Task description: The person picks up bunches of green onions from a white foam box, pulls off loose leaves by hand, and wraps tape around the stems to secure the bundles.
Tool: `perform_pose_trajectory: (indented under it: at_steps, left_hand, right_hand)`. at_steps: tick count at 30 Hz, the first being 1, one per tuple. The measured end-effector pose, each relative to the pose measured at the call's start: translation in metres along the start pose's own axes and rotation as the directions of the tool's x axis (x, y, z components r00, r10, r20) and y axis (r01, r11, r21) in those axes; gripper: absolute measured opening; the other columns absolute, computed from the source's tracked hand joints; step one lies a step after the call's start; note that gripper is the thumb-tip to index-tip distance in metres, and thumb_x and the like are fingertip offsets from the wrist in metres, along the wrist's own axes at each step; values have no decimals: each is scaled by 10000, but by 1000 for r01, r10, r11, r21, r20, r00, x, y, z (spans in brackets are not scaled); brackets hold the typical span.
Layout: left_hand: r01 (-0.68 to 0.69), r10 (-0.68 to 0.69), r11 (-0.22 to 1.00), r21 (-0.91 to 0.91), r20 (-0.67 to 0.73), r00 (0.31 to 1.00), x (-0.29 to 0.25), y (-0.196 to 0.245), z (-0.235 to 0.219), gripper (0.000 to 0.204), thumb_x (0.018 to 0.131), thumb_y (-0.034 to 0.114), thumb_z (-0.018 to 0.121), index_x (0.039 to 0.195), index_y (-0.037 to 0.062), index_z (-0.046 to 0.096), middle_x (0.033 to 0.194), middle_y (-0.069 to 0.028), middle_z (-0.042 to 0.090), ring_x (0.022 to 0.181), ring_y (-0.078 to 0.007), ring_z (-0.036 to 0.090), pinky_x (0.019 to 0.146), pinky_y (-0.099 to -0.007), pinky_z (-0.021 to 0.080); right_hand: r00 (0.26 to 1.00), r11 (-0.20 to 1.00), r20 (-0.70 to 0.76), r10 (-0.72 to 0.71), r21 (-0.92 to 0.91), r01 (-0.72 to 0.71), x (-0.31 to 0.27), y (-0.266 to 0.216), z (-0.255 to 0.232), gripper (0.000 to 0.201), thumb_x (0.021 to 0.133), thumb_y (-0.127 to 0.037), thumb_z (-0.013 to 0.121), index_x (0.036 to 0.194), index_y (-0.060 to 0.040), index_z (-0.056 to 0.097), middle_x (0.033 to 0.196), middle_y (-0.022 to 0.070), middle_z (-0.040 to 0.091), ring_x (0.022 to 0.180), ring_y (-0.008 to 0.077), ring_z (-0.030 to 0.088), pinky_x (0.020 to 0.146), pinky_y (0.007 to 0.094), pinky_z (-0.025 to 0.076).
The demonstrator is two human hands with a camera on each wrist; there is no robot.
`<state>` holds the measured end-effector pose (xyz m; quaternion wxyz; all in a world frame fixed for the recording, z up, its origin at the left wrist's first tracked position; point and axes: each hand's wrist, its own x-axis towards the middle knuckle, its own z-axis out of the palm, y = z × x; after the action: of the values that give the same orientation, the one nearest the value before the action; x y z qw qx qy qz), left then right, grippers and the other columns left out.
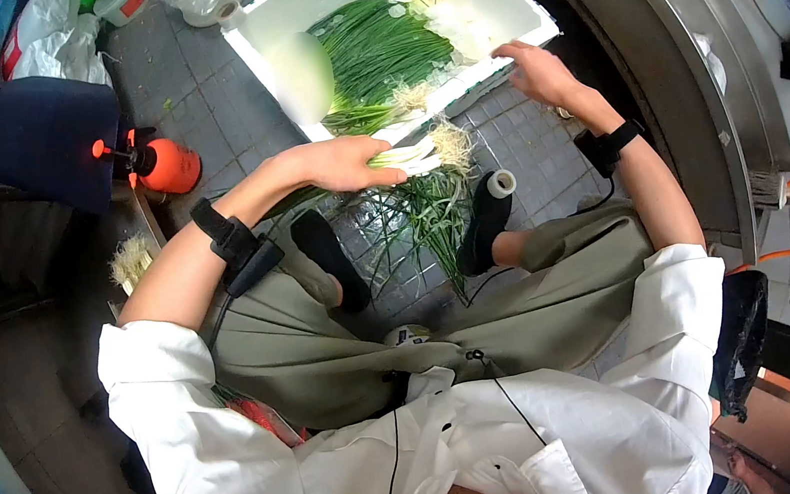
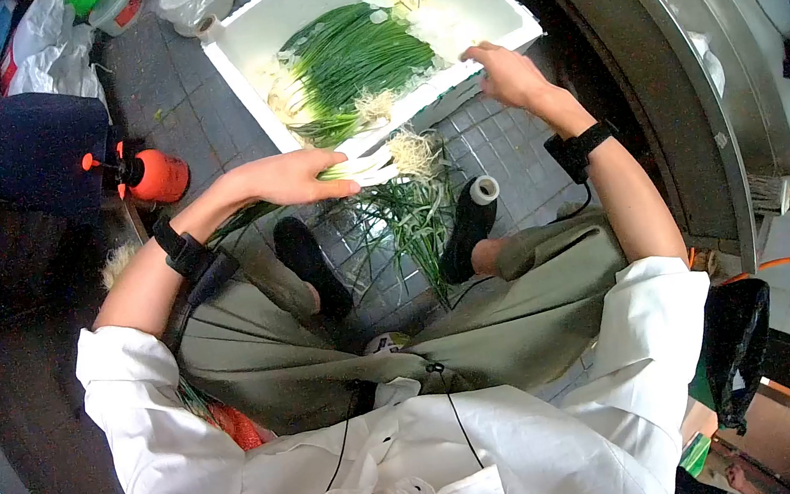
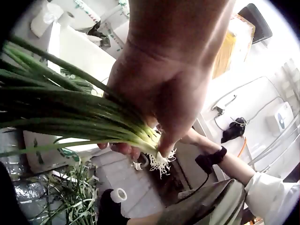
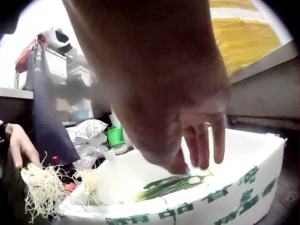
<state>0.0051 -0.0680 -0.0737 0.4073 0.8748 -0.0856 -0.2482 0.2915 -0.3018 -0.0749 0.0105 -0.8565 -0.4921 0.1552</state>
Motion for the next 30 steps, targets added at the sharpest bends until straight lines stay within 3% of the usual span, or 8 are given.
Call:
perform_pose_trajectory:
  at_steps: [1,5,11,13,18,22,26,30]
  left_hand:
    - [2,-2,1000,-7,-6,1000,-1,-2,-2,569,984,466,558,1218,-53,565,944,-191,652,894,-252,624,812,-370,491]
    - [6,-28,983,-184,-116,993,-9,-10,-15,568,969,449,595,1255,-40,552,1034,-122,650,931,-199,595,822,-339,488]
    - [-70,-194,880,-469,-492,849,-35,-12,-57,392,1004,394,552,1158,35,586,797,37,518,730,-56,490,649,-234,405]
    - [-43,-268,867,-497,-536,800,-43,-7,-63,360,1014,373,538,1129,34,580,798,33,530,728,-55,493,659,-230,412]
    - [-84,-237,883,-461,-594,768,-22,-31,-49,359,1010,370,547,1131,33,574,819,17,550,743,-65,505,696,-242,434]
    - [-86,-200,916,-391,-632,749,-13,-25,-49,411,1000,374,567,1191,10,561,917,-27,602,810,-108,539,767,-282,469]
    - [-187,-71,940,-285,-700,711,7,-32,-57,442,998,366,572,1254,6,551,1034,-53,636,887,-118,559,822,-288,475]
    - [-250,-29,908,-337,-645,763,22,-9,-62,415,998,340,581,1264,22,560,1092,-40,642,965,-105,577,873,-272,461]
  right_hand:
    - [959,971,-151,-240,-46,236,0,-3,5,501,847,-110,667,1326,-79,524,1311,194,545,1128,354,591,957,426,494]
    - [954,846,-63,-292,450,288,13,-45,21,540,952,-319,643,1401,-72,472,1291,160,575,1064,278,623,925,395,504]
    - [952,825,10,-305,502,259,34,-93,27,764,838,-465,746,1417,-64,449,1285,211,568,1053,300,622,908,405,506]
    - [874,824,-76,-480,302,479,52,-91,52,712,825,-449,761,1361,-61,497,1298,227,565,1066,362,621,902,434,506]
    - [916,843,-105,-387,362,398,62,-102,48,419,822,-273,738,1102,20,632,962,210,691,911,348,683,823,413,521]
    - [954,664,-62,-295,705,251,51,-110,0,284,921,-168,681,1137,13,649,969,80,711,814,134,655,721,309,532]
    - [981,632,-19,-194,762,140,18,-124,-57,362,925,-253,694,1197,-17,653,1040,68,696,881,115,620,779,257,513]
    - [990,347,42,-135,938,8,3,-122,-74,374,921,-283,704,1151,9,659,992,45,681,856,81,603,786,228,502]
